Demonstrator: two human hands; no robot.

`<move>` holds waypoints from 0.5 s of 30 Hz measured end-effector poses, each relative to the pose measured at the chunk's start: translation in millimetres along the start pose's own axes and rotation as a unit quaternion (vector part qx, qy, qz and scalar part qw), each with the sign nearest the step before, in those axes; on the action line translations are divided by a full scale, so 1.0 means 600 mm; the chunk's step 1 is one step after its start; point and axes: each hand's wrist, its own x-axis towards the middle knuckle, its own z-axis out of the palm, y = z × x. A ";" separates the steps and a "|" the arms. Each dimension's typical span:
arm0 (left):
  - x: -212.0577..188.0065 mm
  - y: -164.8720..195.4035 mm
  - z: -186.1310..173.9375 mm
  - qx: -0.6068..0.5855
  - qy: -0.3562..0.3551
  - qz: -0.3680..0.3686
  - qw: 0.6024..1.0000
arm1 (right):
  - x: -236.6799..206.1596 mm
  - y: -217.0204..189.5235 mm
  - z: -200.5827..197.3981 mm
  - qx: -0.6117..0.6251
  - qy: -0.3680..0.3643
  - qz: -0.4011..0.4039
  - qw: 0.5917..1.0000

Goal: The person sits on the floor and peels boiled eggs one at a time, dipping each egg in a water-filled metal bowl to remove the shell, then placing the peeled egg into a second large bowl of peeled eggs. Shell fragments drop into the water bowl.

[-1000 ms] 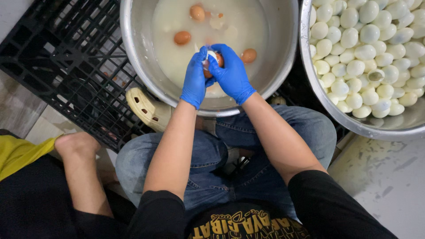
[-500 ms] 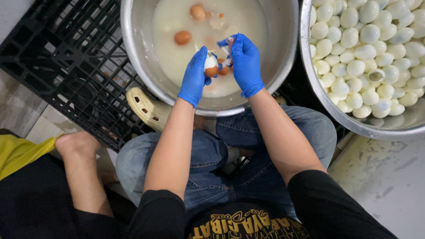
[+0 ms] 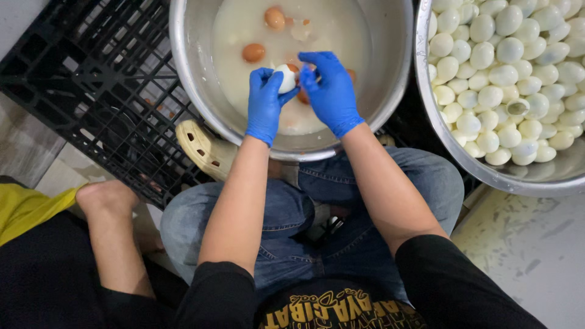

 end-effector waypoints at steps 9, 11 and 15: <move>-0.034 0.028 0.045 0.227 -0.010 0.061 0.972 | -0.016 -0.043 0.004 -0.155 -0.018 -0.118 0.981; -0.039 0.039 0.051 0.259 0.017 0.065 0.964 | -0.019 -0.033 0.006 -0.169 -0.007 -0.152 0.974; -0.038 0.050 0.048 0.152 -0.001 -0.033 0.988 | -0.020 -0.014 0.004 -0.084 0.025 -0.131 0.987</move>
